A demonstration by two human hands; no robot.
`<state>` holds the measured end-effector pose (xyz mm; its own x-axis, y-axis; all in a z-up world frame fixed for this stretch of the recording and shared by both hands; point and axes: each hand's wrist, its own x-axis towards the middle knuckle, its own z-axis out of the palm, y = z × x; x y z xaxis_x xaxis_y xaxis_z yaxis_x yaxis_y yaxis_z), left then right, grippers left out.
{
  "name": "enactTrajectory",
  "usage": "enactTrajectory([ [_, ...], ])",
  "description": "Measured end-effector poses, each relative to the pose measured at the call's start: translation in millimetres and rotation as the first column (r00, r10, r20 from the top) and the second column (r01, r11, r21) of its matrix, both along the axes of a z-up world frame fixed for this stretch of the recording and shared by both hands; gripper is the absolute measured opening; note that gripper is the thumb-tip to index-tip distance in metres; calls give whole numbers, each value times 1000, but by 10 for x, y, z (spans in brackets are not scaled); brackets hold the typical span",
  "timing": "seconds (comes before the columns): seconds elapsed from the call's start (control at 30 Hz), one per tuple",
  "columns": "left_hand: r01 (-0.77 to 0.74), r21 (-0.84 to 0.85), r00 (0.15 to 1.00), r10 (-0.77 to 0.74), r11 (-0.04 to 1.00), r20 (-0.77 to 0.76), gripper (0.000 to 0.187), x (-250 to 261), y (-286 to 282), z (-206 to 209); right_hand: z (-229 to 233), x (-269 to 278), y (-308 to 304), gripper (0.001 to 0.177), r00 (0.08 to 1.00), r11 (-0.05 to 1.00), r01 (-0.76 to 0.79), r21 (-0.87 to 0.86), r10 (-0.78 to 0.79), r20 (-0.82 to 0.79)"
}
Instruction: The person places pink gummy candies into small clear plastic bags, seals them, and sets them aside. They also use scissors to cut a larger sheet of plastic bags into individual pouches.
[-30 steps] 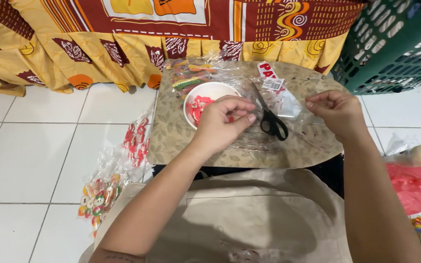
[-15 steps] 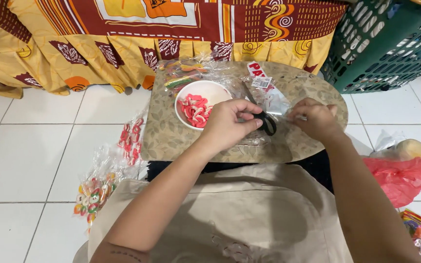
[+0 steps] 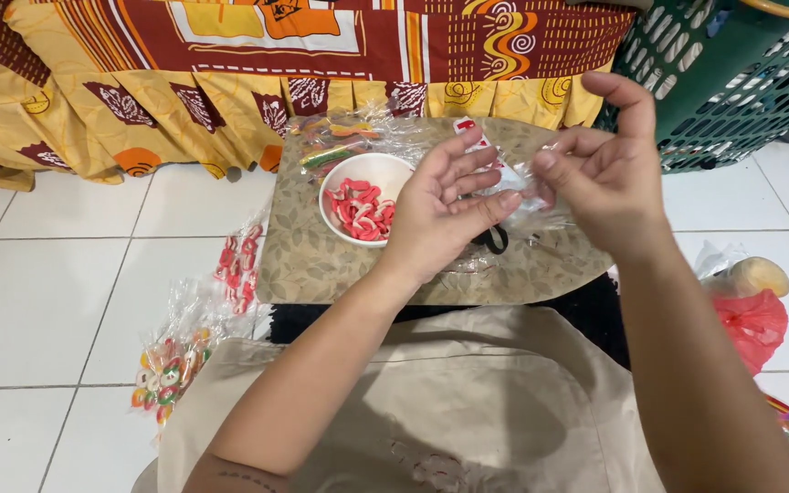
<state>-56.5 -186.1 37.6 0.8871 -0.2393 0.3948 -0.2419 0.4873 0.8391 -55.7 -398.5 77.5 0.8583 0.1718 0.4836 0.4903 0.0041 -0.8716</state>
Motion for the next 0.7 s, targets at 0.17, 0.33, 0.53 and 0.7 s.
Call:
enactTrajectory([
  [0.17, -6, -222, 984, -33, 975, -173, 71, -98, 78, 191, 90, -228, 441, 72, 993, 993, 98, -61, -101, -60],
  [0.33, -111, -231, 967, 51, 967, -250, 66, -133, 287, 166, -119, -405, 672, 72, 992, 995, -44, 89, 54, -115],
  [0.53, -375, -158, 916, 338, 914, -218, 73, -87, 752, 163, -707, -707, 977, 57, 905, 962, -273, -4, 255, -340],
  [0.7, -510, 41, 853, 512, 859, -98, 75, -107, 1347, 204, -857, -427, 863, 30, 963, 842, -211, -497, 90, -255],
])
